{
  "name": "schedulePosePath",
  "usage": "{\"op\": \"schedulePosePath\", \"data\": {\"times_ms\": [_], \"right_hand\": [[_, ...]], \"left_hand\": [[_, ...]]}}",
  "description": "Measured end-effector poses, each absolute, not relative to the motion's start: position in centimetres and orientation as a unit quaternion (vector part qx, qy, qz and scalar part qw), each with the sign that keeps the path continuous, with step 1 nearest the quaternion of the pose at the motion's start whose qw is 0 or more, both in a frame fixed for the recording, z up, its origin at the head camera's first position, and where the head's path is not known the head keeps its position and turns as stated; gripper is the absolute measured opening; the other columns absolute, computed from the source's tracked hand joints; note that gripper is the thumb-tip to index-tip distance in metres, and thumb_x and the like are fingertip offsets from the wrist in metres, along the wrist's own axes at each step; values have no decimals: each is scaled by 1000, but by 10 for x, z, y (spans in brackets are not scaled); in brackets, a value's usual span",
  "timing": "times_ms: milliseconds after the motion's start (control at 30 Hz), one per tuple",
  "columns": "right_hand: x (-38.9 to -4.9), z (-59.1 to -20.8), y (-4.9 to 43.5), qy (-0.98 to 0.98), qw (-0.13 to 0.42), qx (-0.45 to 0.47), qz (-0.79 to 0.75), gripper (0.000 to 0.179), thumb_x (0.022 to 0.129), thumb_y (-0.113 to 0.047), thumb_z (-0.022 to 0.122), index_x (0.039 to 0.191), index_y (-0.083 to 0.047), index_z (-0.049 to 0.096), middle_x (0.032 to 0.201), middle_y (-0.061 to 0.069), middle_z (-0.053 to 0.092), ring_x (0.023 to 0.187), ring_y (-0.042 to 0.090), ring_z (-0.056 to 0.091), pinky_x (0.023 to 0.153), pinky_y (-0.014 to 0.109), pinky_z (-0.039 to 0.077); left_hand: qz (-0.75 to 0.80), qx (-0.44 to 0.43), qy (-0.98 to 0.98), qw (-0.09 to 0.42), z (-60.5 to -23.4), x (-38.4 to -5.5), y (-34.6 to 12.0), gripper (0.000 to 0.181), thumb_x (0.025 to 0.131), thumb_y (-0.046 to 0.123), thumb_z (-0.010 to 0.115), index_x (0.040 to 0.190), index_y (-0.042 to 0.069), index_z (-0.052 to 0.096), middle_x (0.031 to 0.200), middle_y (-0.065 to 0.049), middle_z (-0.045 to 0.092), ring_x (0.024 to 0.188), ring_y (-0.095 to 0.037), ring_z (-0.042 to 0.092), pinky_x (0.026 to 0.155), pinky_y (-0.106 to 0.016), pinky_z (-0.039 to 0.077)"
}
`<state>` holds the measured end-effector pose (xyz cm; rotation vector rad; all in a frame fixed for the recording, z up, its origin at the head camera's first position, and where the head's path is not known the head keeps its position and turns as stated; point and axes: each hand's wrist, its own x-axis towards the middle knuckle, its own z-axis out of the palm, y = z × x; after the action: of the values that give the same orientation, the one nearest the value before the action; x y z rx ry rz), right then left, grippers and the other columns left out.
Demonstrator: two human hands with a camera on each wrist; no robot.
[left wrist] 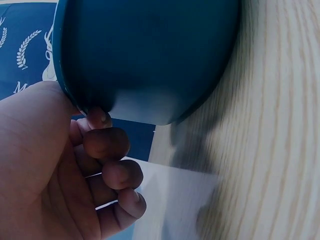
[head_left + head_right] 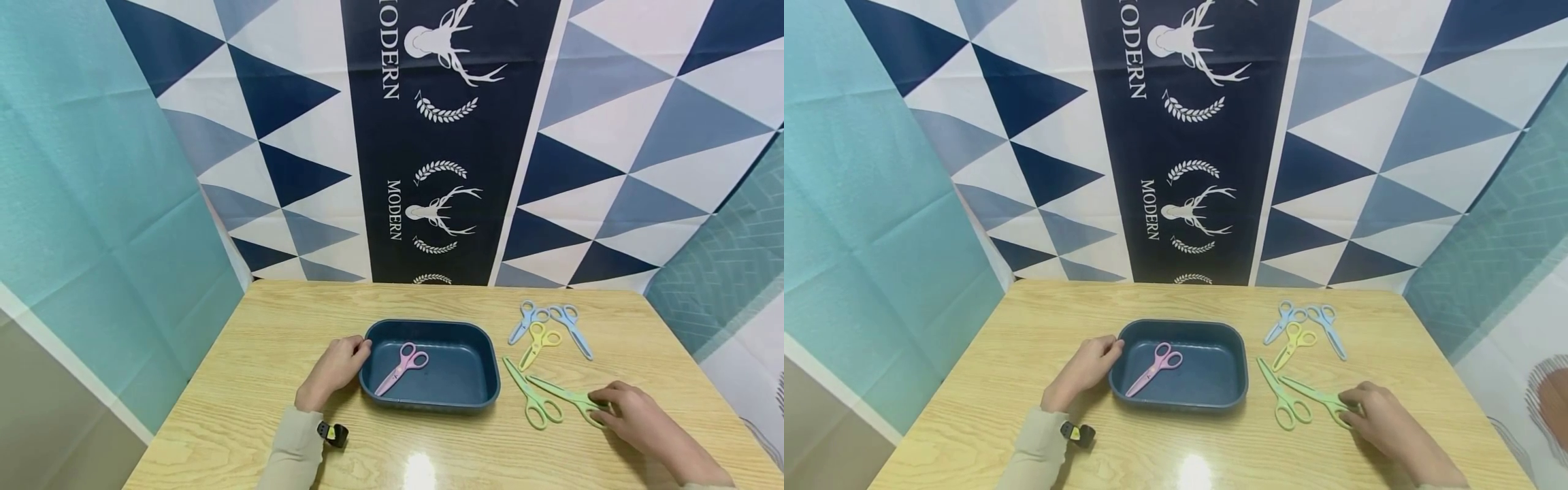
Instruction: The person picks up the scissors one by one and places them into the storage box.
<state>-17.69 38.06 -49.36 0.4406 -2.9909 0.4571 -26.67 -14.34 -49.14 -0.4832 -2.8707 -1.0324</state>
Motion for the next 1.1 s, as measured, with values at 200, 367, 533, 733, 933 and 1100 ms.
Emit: {"op": "schedulePosePath", "data": {"times_ms": [200,367,533,733,933,1100], "right_hand": [[-179,-496,381,-977,49,152,144,19,81,-12,85,97,-6,77,90,-3,66,72,-3,45,63,28,45],[-181,-495,381,-976,45,152,150,17,81,-8,84,96,-5,76,89,-4,66,70,-4,44,61,27,44],[-182,-494,381,-975,45,153,153,17,81,-7,84,95,-4,76,87,-4,66,69,-4,43,60,26,44],[-182,-493,381,-975,42,155,154,16,81,-8,84,94,-6,75,90,-2,67,71,-4,46,62,27,45],[-181,-494,382,-975,45,157,152,14,83,-7,83,92,-8,73,91,-1,67,74,-2,52,64,28,49],[-181,-493,382,-977,41,149,146,14,84,-8,82,94,-7,72,92,-1,67,78,4,58,68,30,52]], "left_hand": [[-338,-161,-927,29,-493,-267,-143,38,107,26,51,71,16,50,62,7,40,54,-6,41,53,-21,33],[-338,-163,-926,29,-494,-267,-144,38,107,26,50,71,16,50,62,7,40,54,-7,41,53,-21,33],[-335,-160,-928,33,-493,-269,-144,38,107,26,51,71,16,50,61,7,40,54,-7,41,53,-21,33],[-336,-163,-927,33,-492,-268,-143,38,107,24,51,70,15,50,61,7,40,54,-7,41,53,-22,33],[-335,-162,-928,29,-491,-267,-143,38,107,24,51,70,15,50,61,6,40,54,-7,41,53,-21,33],[-330,-157,-930,25,-491,-267,-143,38,107,25,51,70,15,49,61,6,40,53,-7,40,53,-21,33]]}}
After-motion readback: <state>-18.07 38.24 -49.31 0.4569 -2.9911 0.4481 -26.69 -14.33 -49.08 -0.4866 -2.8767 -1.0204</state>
